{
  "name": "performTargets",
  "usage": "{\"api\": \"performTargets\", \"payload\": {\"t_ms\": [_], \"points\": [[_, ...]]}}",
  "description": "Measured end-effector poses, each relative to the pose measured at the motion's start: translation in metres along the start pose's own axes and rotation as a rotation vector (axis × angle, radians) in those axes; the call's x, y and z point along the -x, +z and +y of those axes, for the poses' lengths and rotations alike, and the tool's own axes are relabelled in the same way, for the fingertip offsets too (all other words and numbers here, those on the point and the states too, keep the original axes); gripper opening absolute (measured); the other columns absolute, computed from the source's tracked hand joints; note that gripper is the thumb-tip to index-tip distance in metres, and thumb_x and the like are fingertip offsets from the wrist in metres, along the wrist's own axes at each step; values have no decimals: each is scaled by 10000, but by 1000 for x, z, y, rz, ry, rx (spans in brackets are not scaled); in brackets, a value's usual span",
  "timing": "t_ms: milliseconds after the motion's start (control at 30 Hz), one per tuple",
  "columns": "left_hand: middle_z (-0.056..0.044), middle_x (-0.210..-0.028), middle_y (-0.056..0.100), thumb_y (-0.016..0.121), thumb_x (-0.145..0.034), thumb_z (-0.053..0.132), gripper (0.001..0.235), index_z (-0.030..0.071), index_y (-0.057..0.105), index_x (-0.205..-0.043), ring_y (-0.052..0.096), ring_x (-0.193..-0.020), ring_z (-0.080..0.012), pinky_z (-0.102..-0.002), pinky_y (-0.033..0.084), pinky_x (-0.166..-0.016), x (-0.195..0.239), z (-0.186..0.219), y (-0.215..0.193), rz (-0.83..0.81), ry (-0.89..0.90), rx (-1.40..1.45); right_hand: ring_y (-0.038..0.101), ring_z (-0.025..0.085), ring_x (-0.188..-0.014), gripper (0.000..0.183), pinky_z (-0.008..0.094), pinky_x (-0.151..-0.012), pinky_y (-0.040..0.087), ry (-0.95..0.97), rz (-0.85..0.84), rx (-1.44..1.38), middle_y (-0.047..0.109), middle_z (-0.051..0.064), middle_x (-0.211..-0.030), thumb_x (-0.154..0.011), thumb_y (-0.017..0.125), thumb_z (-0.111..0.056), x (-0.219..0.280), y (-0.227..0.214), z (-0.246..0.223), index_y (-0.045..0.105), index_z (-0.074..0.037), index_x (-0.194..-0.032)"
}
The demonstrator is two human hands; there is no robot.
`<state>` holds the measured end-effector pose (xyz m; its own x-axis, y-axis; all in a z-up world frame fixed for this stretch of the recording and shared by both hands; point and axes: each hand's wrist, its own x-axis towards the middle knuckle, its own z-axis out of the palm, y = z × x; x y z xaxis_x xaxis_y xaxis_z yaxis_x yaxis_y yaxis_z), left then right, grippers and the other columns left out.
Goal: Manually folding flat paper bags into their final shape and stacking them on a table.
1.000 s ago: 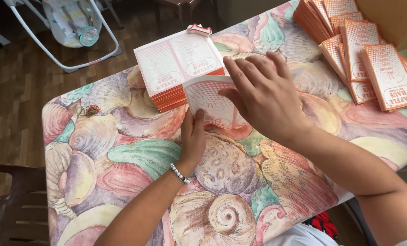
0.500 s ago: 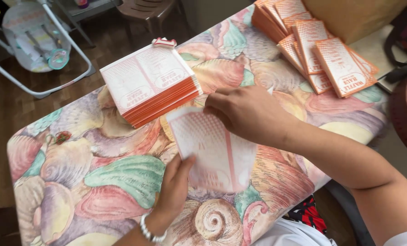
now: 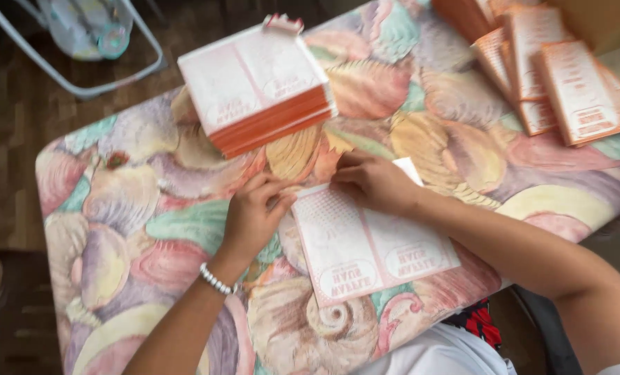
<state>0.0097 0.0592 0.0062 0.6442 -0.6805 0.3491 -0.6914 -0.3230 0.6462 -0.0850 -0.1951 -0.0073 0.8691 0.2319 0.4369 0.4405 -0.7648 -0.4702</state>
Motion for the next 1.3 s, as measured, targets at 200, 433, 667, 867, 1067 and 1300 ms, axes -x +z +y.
{"api": "performTargets", "payload": {"t_ms": [200, 433, 667, 867, 1067, 1300], "points": [[-45, -918, 672, 755, -894, 164, 147, 202, 813, -1024, 715, -862, -292, -386, 578, -775, 1, 3, 5, -15, 51, -42, 651, 310, -792, 115, 391, -727, 575, -48, 60, 64, 624, 116, -826, -890, 678, -31, 6, 6, -1, 771, -28, -958], [-4, -874, 685, 747, -885, 166, 88, 193, 787, -959, 723, -818, -250, -371, 581, -745, -2, -13, 17, -50, 30, -125, 645, 289, -808, 145, 385, -741, 568, -58, 75, 79, 635, 109, -842, -888, 684, -27, 8, 12, 1, 790, -24, -987], [4, -853, 675, 734, -911, 168, 72, 190, 781, -961, 729, -799, -270, -384, 592, -709, 1, -24, 25, -76, 88, -186, 651, 283, -836, 161, 392, -763, 561, -8, 56, 124, 667, 128, -862, -898, 718, -15, 9, -1, -8, 810, -23, -1030], [13, -841, 671, 709, -934, 169, 73, 186, 778, -952, 721, -785, -262, -380, 592, -693, -1, -23, 22, -66, 135, -215, 674, 268, -863, 149, 372, -738, 568, -40, -11, 243, 695, 110, -887, -896, 746, -39, 9, -8, 1, 815, -44, -1027], [-1, -823, 665, 702, -947, 155, 75, 150, 777, -949, 707, -773, -244, -360, 584, -695, -1, -21, 21, -67, 183, -236, 686, 242, -869, 121, 362, -692, 577, -46, -130, 303, 691, 62, -877, -931, 702, -62, 1, -27, -6, 798, -77, -1002], [-5, -796, 634, 730, -918, 122, 43, 137, 767, -933, 670, -769, -222, -364, 561, -706, -3, -21, 12, -46, 307, -208, 660, 174, -872, 179, 305, -700, 573, -163, -260, 408, 623, -14, -841, -978, 581, -34, 4, -44, -4, 723, -122, -912]]}}
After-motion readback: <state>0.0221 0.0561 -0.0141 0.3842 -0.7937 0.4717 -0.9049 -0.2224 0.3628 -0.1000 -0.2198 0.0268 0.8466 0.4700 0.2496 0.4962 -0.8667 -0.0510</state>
